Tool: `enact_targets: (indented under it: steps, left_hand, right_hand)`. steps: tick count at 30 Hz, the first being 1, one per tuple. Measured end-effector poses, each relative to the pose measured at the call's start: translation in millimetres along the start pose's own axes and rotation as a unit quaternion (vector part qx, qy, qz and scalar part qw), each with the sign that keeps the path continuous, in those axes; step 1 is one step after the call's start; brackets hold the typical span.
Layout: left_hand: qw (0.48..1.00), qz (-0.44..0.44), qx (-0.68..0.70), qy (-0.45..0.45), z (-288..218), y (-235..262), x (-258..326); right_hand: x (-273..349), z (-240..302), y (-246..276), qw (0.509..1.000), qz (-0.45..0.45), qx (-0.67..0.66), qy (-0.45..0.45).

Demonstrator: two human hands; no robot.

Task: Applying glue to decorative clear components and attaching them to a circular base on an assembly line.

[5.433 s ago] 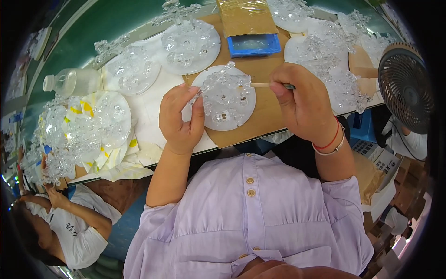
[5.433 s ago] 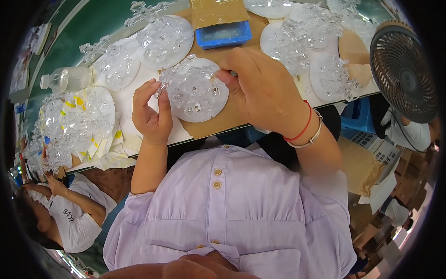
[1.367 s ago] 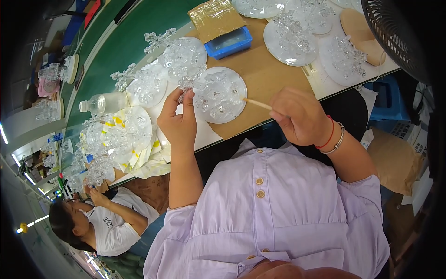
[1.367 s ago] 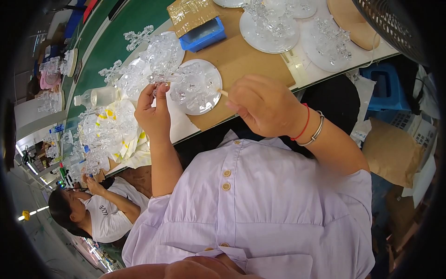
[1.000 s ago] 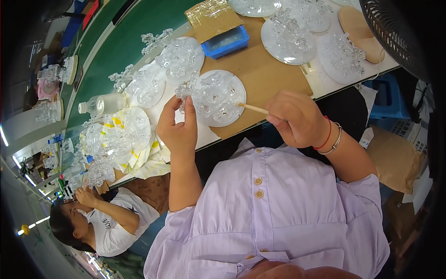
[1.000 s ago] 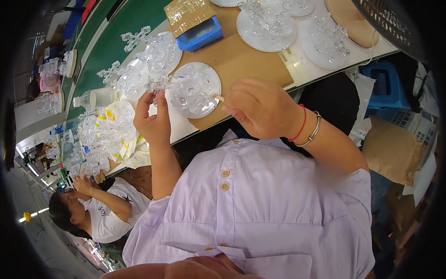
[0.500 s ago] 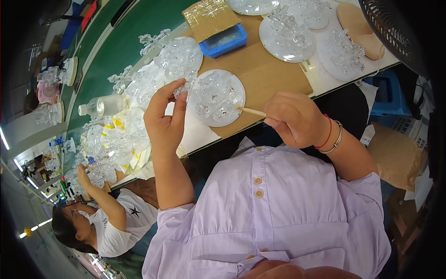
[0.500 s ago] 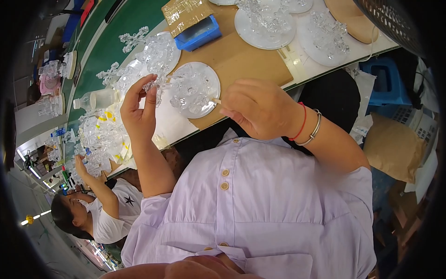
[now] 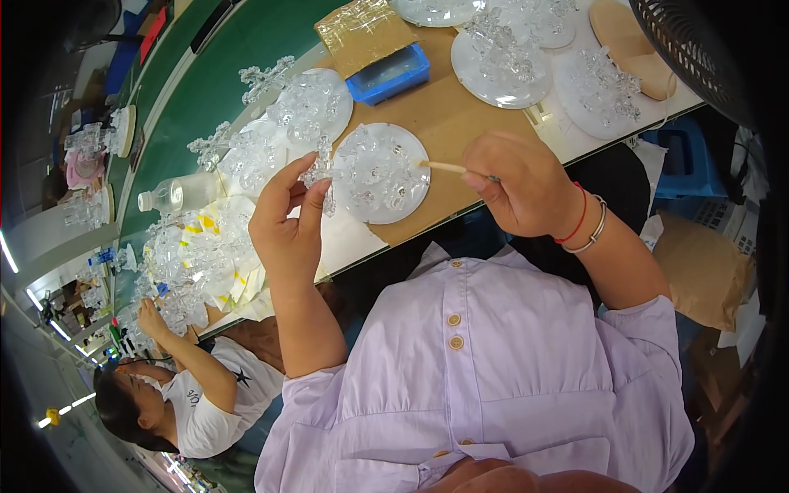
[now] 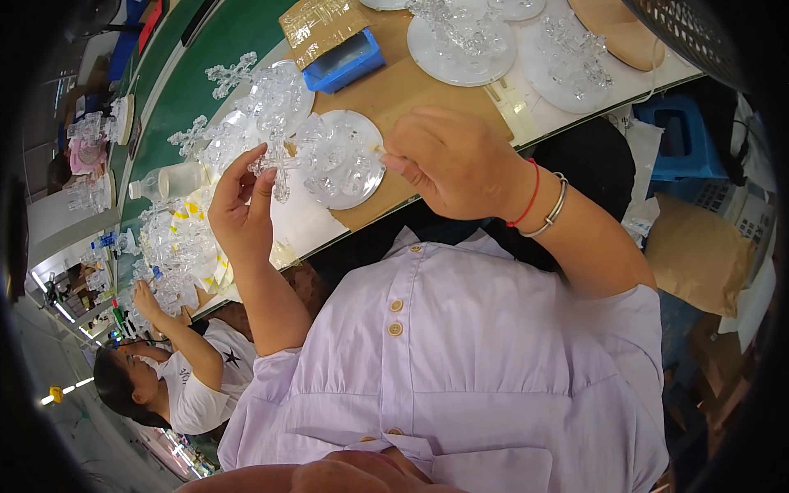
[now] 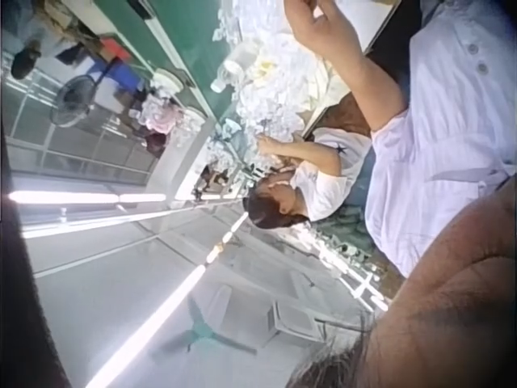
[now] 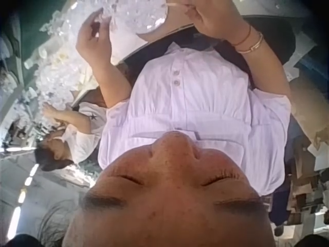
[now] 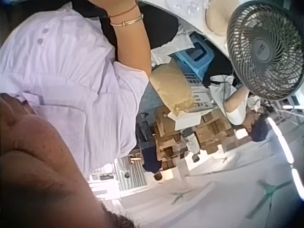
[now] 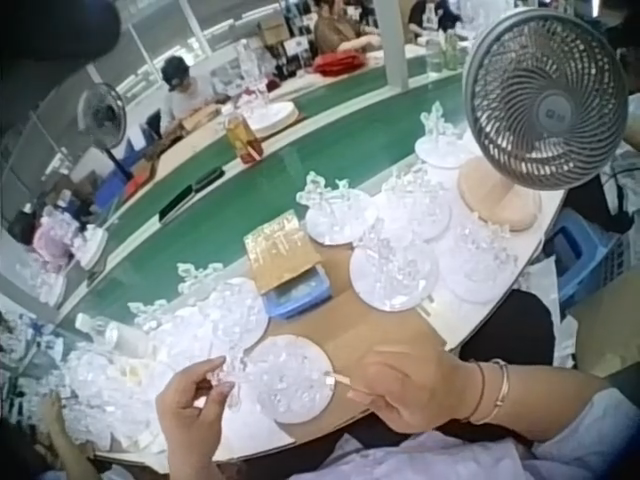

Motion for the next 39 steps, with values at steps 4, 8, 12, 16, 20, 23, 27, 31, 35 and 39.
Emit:
enact_targets:
  steps: [4, 8, 12, 16, 20, 23, 27, 31, 35, 39]
  left_hand:
    - [1.0, -0.001, -0.002, 0.002, -1, 0, 1]
    - [1.0, 0.0, -0.002, 0.006, -2, -1, 0]
    - [1.0, -0.003, 0.004, 0.006, -2, 0, 2]
    - [1.0, -0.005, 0.018, 0.008, 0, -1, 3]
    - [1.0, -0.009, 0.017, 0.014, 1, -1, 3]
    - [0.999, -0.01, 0.025, 0.023, 6, -1, 5]
    - [1.0, -0.013, 0.023, 0.015, 6, -2, 6]
    - [0.999, -0.016, 0.024, 0.02, 4, -1, 10]
    - [0.999, -0.016, 0.027, 0.021, 6, -2, 12]
    - [0.999, -0.023, 0.024, 0.012, 4, -2, 14]
  right_hand:
    - [3, 3, -1, 1.0, 0.006, -0.03, -0.001]
    - [1, -4, -1, 1.0, -0.013, 0.0, -0.007]
    - [3, 2, 0, 1.0, -0.013, -0.007, -0.005]
    - [6, 6, -2, 0.999, -0.009, -0.033, -0.007]
    - [3, 5, -4, 0.999, -0.034, -0.019, 0.007]
    - [6, 11, -4, 1.0, -0.012, -0.017, 0.006]
    - [12, 15, -7, 0.999, -0.002, -0.046, 0.009]
    - [11, 12, -5, 0.999, -0.03, -0.023, -0.007]
    - [13, 16, -9, 1.0, -0.021, -0.023, 0.002]
    - [13, 23, -10, 0.999, 0.006, -0.05, 0.018]
Point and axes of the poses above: each hand's wrist, its own x-axis away from the middle knuckle, its own y-axis out of the back of the hand, z = x × y, the point moved 2 cm from there along -x, towards the middle knuckle, and after that the axes turned 14 degrees about z, right-handed, at the moved point
